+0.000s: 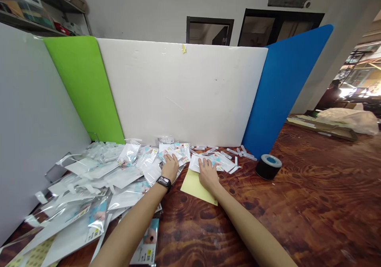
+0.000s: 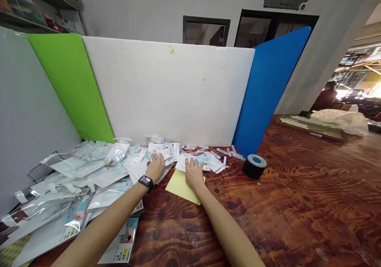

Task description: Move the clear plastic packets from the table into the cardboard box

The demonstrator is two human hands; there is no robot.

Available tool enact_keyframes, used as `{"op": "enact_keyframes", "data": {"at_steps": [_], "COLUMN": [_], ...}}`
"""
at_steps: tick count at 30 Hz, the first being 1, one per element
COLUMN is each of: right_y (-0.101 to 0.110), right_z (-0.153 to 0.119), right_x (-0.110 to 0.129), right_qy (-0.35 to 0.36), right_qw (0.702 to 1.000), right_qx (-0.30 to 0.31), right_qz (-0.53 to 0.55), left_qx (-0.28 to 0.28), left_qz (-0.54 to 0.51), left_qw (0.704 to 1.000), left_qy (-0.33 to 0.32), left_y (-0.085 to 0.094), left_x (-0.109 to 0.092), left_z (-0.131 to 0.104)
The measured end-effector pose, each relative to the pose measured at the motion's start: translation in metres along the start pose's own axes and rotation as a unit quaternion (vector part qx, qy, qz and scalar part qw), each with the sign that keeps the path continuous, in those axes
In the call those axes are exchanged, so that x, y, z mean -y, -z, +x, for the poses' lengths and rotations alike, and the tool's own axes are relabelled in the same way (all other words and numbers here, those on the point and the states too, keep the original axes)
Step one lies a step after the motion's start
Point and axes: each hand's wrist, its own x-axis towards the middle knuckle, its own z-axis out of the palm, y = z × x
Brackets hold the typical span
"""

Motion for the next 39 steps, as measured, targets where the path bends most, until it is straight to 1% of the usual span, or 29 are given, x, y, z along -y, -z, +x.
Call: {"op": "enact_keyframes", "data": {"at_steps": [4,8,11,13,16,19,21,23,26,29,32,34,36,38,39], "right_y": [-0.002,0.000,0.005,0.009,0.017,0.027,0.035,0.045,0.068,0.098,0.125,0.137,0.142,0.142,0.139], "right_z": [0.006,0.007,-0.001,-0.012,-0.042,-0.086,-0.118,-0.148,-0.188,-0.223,-0.265,-0.304,-0.352,-0.406,-0.433], "right_x": [-0.005,-0.013,-0.019,-0.023,-0.026,-0.029,-0.031,-0.036,-0.045,-0.058,-0.077,-0.094,-0.112,-0.127,-0.133], "right_qy": [0.030,0.061,0.099,0.133,0.191,0.249,0.279,0.292,0.284,0.247,0.181,0.119,0.034,-0.053,-0.092], "right_qw": [0.999,0.998,0.994,0.990,0.978,0.960,0.948,0.941,0.938,0.940,0.950,0.962,0.973,0.978,0.977], "right_qx": [-0.002,-0.018,-0.035,-0.050,-0.082,-0.123,-0.149,-0.168,-0.195,-0.230,-0.248,-0.246,-0.228,-0.202,-0.188], "right_qz": [-0.017,-0.024,-0.019,-0.009,0.008,0.023,0.033,0.042,0.047,0.055,0.053,0.027,-0.005,-0.026,-0.031], "left_qx": [0.005,-0.002,-0.014,-0.024,-0.040,-0.054,-0.074,-0.096,-0.111,-0.137,-0.178,-0.197,-0.196,-0.163,-0.131], "left_qz": [0.039,0.054,0.056,0.053,0.047,0.041,0.040,0.039,0.033,0.011,-0.031,-0.062,-0.091,-0.114,-0.122], "left_qw": [0.998,0.995,0.992,0.991,0.988,0.986,0.983,0.980,0.975,0.966,0.942,0.919,0.892,0.865,0.852], "left_qy": [-0.038,-0.083,-0.109,-0.124,-0.143,-0.154,-0.162,-0.171,-0.191,-0.220,-0.282,-0.337,-0.396,-0.460,-0.493], "left_y": [0.014,0.032,0.044,0.051,0.060,0.069,0.075,0.083,0.093,0.101,0.107,0.112,0.118,0.123,0.125], "left_x": [0.008,0.014,0.018,0.021,0.026,0.031,0.033,0.033,0.024,0.003,-0.036,-0.071,-0.112,-0.157,-0.180], "left_z": [-0.006,-0.022,-0.039,-0.053,-0.076,-0.099,-0.112,-0.124,-0.135,-0.140,-0.145,-0.152,-0.165,-0.186,-0.198]}}
